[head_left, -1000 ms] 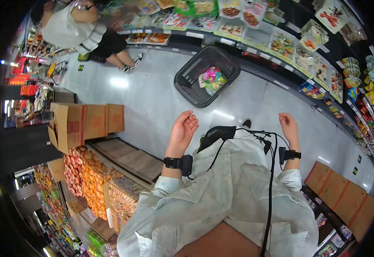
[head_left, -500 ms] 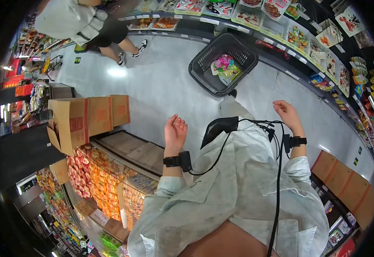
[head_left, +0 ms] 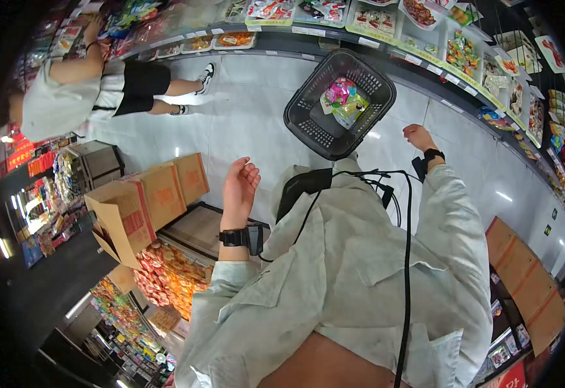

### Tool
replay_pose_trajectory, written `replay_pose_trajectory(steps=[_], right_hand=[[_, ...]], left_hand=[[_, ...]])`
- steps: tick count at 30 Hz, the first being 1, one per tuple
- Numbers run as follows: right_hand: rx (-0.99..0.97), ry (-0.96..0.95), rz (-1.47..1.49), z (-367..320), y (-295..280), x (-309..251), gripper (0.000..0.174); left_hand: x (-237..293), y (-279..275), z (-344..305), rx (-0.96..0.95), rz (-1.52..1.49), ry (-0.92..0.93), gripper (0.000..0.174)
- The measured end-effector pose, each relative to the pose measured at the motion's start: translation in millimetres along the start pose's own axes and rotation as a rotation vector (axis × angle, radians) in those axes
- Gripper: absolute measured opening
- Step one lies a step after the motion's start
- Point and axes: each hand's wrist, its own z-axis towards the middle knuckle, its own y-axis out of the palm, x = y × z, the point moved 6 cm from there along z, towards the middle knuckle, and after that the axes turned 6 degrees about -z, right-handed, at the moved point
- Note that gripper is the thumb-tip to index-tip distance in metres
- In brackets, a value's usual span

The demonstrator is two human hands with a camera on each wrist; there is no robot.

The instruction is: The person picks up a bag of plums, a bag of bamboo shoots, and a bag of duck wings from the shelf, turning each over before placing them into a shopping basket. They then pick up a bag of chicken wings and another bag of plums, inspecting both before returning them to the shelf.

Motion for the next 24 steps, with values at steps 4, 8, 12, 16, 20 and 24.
replay_pose_trajectory(steps=[4,8,12,16,20,24], right_hand=[[-0.060,0.140,0.267,13,23,-17,0.029],[-0.091,0.138,0.304,14,62,-35,0.028],[-0.120,0.157,0.235,23,117,-45,0.026],[-0.211,0.127,0.223,80,155,-81,0.022],[-0.313,0.007,0.328,198,243,-60,0.024],[-0.083,0.250,0.246,324,296,-35,0.035]], left_hand=[[15,40,46,-0.094,0.174,-0.064,0.023],[13,61,115,-0.138,0.473,-0.100,0.025],[-22,17,238,-0.255,0.819,-0.121,0.049],[-84,-54,366,-0.073,1.523,-0.495,0.096],[-98,-57,411,-0.092,1.957,-0.134,0.097],[-73,-48,423,0.072,1.968,0.062,0.095]])
